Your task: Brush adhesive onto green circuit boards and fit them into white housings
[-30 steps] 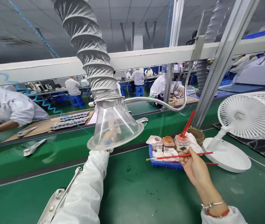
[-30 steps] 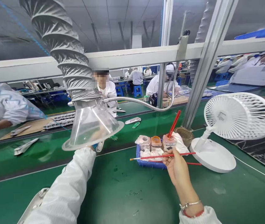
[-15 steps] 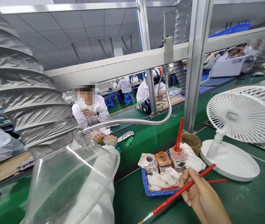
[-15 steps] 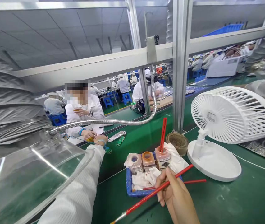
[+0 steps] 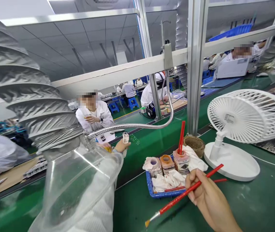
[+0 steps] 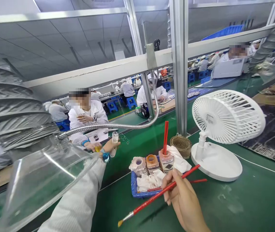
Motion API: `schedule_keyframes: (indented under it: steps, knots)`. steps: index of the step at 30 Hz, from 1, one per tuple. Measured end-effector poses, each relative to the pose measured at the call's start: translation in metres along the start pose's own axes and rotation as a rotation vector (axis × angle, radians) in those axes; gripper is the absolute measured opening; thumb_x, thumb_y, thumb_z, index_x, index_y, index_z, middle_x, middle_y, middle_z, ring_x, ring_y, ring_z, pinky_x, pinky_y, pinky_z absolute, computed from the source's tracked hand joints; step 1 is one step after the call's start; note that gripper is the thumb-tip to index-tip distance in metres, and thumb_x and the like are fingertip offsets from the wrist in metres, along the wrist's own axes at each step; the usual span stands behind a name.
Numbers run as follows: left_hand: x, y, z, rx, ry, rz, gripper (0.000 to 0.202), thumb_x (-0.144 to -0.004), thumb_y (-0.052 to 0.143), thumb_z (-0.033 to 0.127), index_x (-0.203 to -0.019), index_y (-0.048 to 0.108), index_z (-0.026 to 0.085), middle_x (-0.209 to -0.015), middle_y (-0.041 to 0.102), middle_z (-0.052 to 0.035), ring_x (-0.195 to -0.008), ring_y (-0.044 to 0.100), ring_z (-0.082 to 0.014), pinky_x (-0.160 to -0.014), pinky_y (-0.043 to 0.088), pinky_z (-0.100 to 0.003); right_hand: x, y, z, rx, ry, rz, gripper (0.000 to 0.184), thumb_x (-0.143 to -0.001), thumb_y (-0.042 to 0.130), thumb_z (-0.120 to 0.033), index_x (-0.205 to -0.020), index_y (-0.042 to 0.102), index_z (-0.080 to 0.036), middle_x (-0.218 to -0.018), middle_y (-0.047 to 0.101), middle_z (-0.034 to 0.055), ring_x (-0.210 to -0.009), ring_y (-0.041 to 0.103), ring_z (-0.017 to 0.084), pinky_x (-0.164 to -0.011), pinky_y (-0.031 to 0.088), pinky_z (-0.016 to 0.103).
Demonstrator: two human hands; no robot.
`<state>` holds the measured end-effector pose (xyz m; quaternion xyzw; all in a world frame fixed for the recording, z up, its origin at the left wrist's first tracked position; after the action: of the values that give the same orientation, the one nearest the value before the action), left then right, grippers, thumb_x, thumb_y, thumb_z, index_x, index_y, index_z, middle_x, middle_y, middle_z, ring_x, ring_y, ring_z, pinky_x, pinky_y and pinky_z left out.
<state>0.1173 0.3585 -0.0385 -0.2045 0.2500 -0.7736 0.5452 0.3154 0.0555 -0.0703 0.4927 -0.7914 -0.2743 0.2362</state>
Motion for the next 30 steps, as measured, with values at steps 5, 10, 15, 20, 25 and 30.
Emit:
schedule_keyframes:
  steps: [5, 10, 15, 20, 25, 30]
  knots:
    - [0.106, 0.01, 0.005, 0.553, -0.034, -0.077, 0.037, -0.078, 0.064, 0.028, -0.113, 0.053, 0.02, -0.114, 0.058, -0.0067, -0.106, 0.057, -0.0243, -0.086, 0.049, -0.039, 0.006, -0.003, -0.026, -0.002, -0.171, 0.012, 0.034, -0.074, 0.064, -0.048, -0.07, 0.049, -0.019, -0.061, 0.056, -0.0003, -0.043, 0.047, 0.01, -0.038, 0.037, 0.02]
    - [0.21, 0.023, 0.004, 0.856, -0.163, -0.166, 0.028, -0.072, 0.071, 0.024, -0.095, 0.061, 0.014, -0.093, 0.064, -0.0087, -0.095, 0.062, -0.02, -0.094, 0.045, -0.034, 0.029, 0.009, -0.056, 0.078, -0.432, -0.052, 0.023, -0.073, 0.071, -0.034, -0.078, 0.051, -0.023, -0.071, 0.062, -0.0014, -0.057, 0.056, 0.013, -0.052, 0.046, 0.025]
    - [0.286, 0.027, 0.0, 1.03, -0.32, -0.188, 0.02, -0.072, 0.07, 0.019, -0.091, 0.064, 0.014, -0.08, 0.062, -0.0031, -0.08, 0.063, -0.0147, -0.087, 0.051, -0.034, 0.071, 0.039, -0.068, 0.324, -0.574, -0.33, 0.022, -0.079, 0.066, -0.025, -0.095, 0.051, -0.029, -0.079, 0.067, 0.0014, -0.068, 0.062, 0.019, -0.061, 0.051, 0.035]
    - [0.328, 0.022, 0.002, 1.1, -0.413, -0.156, 0.02, -0.077, 0.066, 0.02, -0.096, 0.064, 0.015, -0.085, 0.063, -0.0049, -0.083, 0.063, -0.0167, -0.083, 0.053, -0.037, 0.11, 0.064, -0.073, 0.491, -0.686, -0.561, 0.018, -0.086, 0.054, -0.018, -0.095, 0.048, -0.032, -0.078, 0.069, 0.0021, -0.069, 0.062, 0.021, -0.067, 0.051, 0.042]
    - [0.346, 0.02, 0.007, 1.095, -0.417, -0.176, 0.015, -0.078, 0.065, 0.02, -0.091, 0.064, 0.013, -0.082, 0.063, -0.0058, -0.081, 0.063, -0.0165, -0.082, 0.053, -0.036, 0.129, 0.079, -0.069, 0.619, -0.719, -0.709, 0.024, -0.087, 0.048, -0.009, -0.096, 0.045, -0.031, -0.083, 0.069, 0.0022, -0.078, 0.063, 0.022, -0.072, 0.05, 0.045]
    - [0.357, 0.018, 0.009, 1.118, -0.391, -0.176, 0.016, -0.08, 0.063, 0.022, -0.093, 0.064, 0.013, -0.077, 0.061, -0.0045, -0.076, 0.062, -0.0141, -0.082, 0.053, -0.034, 0.14, 0.082, -0.07, 0.744, -0.738, -0.749, 0.027, -0.084, 0.049, -0.006, -0.094, 0.045, -0.031, -0.086, 0.069, 0.0023, -0.084, 0.063, 0.023, -0.074, 0.05, 0.043]
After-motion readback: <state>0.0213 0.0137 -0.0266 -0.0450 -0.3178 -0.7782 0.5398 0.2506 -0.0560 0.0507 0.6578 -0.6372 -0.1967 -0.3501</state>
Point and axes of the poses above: each hand's wrist, its own x-axis away from the middle knuckle, its own y-axis out of the palm, z = x × y, the point moved 8 cm from there along -x, towards the middle knuckle
